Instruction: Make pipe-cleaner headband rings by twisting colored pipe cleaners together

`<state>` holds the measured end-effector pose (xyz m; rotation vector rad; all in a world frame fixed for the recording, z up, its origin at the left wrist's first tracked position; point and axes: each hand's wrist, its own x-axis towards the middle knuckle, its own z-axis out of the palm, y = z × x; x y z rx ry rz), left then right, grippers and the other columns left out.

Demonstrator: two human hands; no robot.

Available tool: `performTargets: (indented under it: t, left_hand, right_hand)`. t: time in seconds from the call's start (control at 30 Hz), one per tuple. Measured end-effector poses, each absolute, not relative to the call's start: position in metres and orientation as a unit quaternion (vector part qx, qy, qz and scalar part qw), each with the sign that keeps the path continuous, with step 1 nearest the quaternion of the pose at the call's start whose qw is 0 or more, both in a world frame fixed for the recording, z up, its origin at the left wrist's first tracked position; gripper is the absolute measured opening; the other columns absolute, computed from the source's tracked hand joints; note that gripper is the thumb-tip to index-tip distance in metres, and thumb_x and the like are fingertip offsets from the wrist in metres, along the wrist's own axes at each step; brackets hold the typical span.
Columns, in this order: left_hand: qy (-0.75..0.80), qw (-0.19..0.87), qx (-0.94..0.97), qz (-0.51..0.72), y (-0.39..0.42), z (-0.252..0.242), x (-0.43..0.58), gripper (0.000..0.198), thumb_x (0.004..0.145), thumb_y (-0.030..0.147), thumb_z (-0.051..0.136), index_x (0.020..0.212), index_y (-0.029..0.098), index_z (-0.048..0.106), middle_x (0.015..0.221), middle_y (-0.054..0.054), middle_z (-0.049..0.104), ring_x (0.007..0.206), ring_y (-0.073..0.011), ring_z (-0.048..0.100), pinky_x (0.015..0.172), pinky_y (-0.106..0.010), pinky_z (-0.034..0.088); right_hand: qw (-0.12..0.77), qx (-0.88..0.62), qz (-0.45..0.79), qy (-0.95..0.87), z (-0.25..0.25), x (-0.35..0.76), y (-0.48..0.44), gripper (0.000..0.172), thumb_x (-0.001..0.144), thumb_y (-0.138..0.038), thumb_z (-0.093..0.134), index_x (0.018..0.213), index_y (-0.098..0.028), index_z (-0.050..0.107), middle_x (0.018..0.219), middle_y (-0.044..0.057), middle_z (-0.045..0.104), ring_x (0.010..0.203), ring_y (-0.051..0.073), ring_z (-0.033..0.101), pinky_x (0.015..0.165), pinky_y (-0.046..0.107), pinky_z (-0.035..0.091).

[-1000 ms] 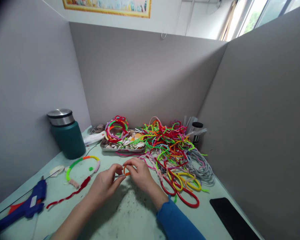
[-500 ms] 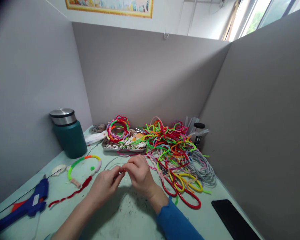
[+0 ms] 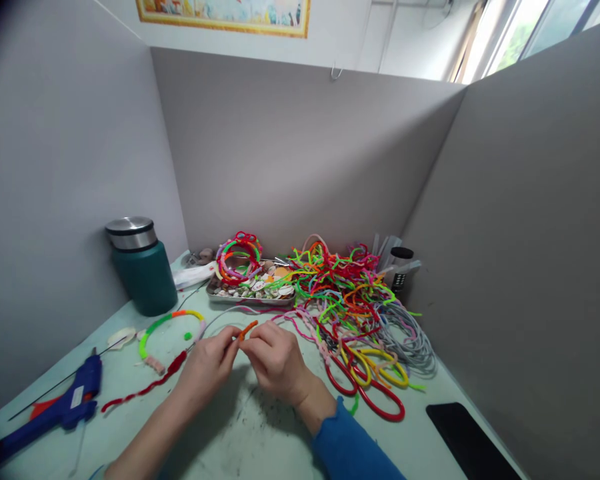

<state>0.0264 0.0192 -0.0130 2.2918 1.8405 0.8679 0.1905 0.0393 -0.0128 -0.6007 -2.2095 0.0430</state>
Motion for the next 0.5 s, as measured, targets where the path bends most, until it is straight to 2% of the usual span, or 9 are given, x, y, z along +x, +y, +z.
performTargets:
  t: [0.23,0.33,0.5]
  left_hand:
    - [0.573,0.138,0.704,0.395,0.0190,-0.0067,0.0243,0.022,0.087,0.030,0.037,0.086,0.020,0.056,0.061,0.002,0.059,0.054,-0.0144,0.054,0.056,-0.023,0.037]
    - [0.549,0.214,0.688,0.424,0.0213,-0.0066,0.0222,0.022,0.086,0.034,0.040,0.086,0.020,0.057,0.057,0.004,0.053,0.052,-0.0124,0.049,0.053,-0.022,0.035]
    - [0.502,0.338,0.637,0.477,0.0245,-0.0078,0.0210,0.026,0.084,0.040,0.046,0.086,0.017,0.058,0.063,0.003,0.052,0.056,-0.0114,0.045,0.053,-0.021,0.034]
  right_hand:
    - [0.447,-0.269,0.066,-0.850,-0.0172,0.1897,0.0404,0.018,0.086,-0.017,0.046,0.094,-0.020,0.062,0.084,0.007,0.058,0.075,0.016,0.055,0.066,0.028,0.044]
    - [0.459,-0.271,0.080,-0.842,-0.0180,0.1883,0.0405,0.018,0.085,-0.017,0.046,0.093,-0.020,0.062,0.082,0.006,0.057,0.074,0.015,0.055,0.065,0.027,0.045]
    - [0.458,-0.278,0.088,-0.839,-0.0208,0.1878,0.0409,0.017,0.085,-0.016,0.047,0.093,-0.020,0.061,0.084,0.006,0.057,0.074,0.015,0.055,0.066,0.028,0.044]
